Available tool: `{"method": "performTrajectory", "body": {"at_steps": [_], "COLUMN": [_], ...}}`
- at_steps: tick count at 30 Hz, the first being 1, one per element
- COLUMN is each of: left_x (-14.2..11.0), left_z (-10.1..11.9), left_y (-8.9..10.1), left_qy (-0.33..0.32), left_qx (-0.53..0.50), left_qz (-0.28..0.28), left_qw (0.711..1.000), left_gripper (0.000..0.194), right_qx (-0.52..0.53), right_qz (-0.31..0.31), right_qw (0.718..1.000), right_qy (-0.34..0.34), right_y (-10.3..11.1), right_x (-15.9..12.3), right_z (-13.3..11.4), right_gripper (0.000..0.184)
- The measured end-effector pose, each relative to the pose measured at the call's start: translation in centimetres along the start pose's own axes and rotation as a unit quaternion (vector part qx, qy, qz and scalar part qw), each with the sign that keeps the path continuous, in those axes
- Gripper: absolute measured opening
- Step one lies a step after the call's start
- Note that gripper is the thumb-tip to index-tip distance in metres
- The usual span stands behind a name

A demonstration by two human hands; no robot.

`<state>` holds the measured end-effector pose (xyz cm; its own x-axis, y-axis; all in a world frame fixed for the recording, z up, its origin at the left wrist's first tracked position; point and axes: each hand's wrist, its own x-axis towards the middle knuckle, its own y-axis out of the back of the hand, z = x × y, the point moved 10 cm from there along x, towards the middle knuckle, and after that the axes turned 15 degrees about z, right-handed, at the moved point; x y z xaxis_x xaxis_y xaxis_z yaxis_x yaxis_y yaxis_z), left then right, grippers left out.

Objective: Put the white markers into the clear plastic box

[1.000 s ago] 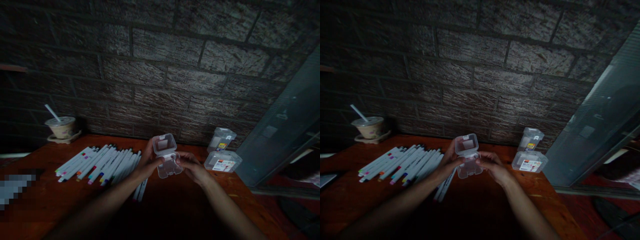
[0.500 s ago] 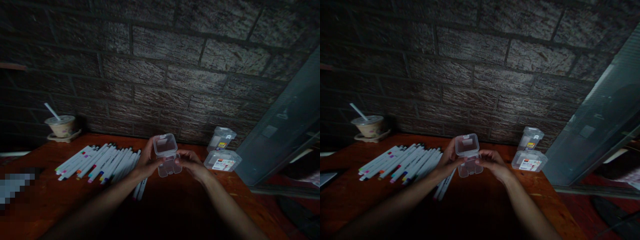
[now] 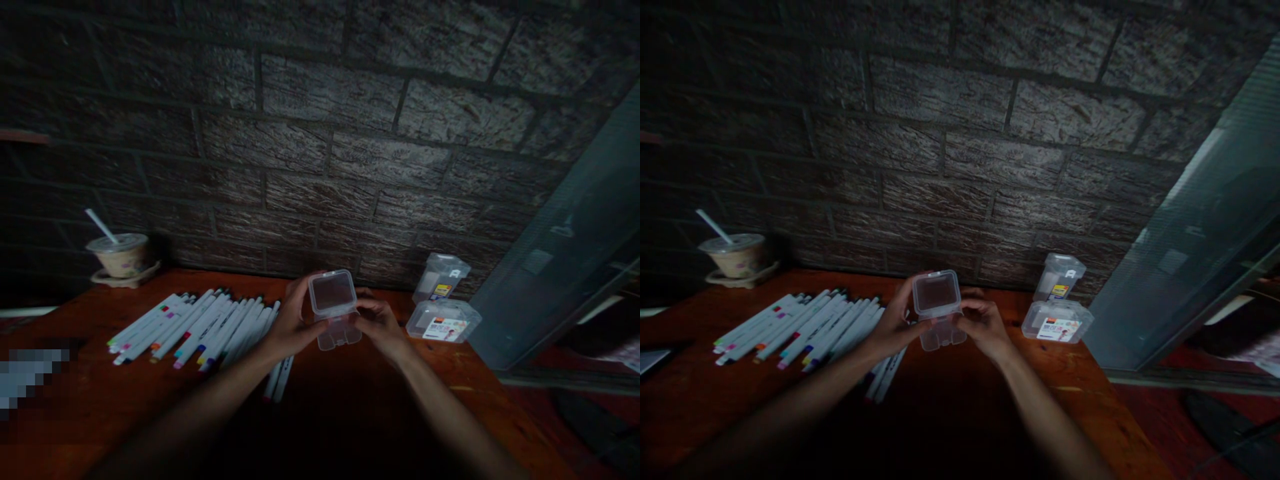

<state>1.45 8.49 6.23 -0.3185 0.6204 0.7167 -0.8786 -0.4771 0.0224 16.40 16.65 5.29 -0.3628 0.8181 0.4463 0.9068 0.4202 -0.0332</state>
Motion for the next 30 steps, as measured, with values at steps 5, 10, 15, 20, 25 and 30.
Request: {"method": "performTrajectory", "body": {"at_steps": [5,10,15,20,25,30], "left_x": [0.1,0.0,-0.3,-0.5,-1.0,-2.4], "left_z": [-0.2,-0.7,-0.9,-0.4,1.1,1.7], "left_y": [-0.3,-0.5,-0.6,-1.1,-2.1,-3.4], "left_qy": [0.003,0.011,0.021,0.026,-0.004,-0.026], "left_qx": [-0.036,-0.039,-0.026,-0.038,-0.017,0.014], "left_qz": [-0.018,-0.028,-0.037,-0.047,-0.069,-0.109], "left_qw": [0.999,0.999,0.999,0.998,0.997,0.994], "left_gripper": [0.076,0.076,0.075,0.076,0.075,0.076], "right_qx": [-0.019,-0.026,-0.059,-0.114,-0.148,-0.153], "right_qz": [-0.016,-0.035,-0.054,-0.079,-0.101,-0.076], "right_qw": [0.999,0.997,0.993,0.985,0.978,0.980], "right_qy": [0.048,0.065,0.083,0.100,0.107,0.104], "right_y": [-0.2,-0.6,-0.3,0.2,0.9,2.2], "right_x": [0.1,0.0,0.1,-0.1,-1.8,-3.8], "right_z": [-0.9,-0.8,-1.3,-2.4,-2.8,-1.7], "right_gripper": [0.010,0.014,0.012,0.011,0.021,0.027]}}
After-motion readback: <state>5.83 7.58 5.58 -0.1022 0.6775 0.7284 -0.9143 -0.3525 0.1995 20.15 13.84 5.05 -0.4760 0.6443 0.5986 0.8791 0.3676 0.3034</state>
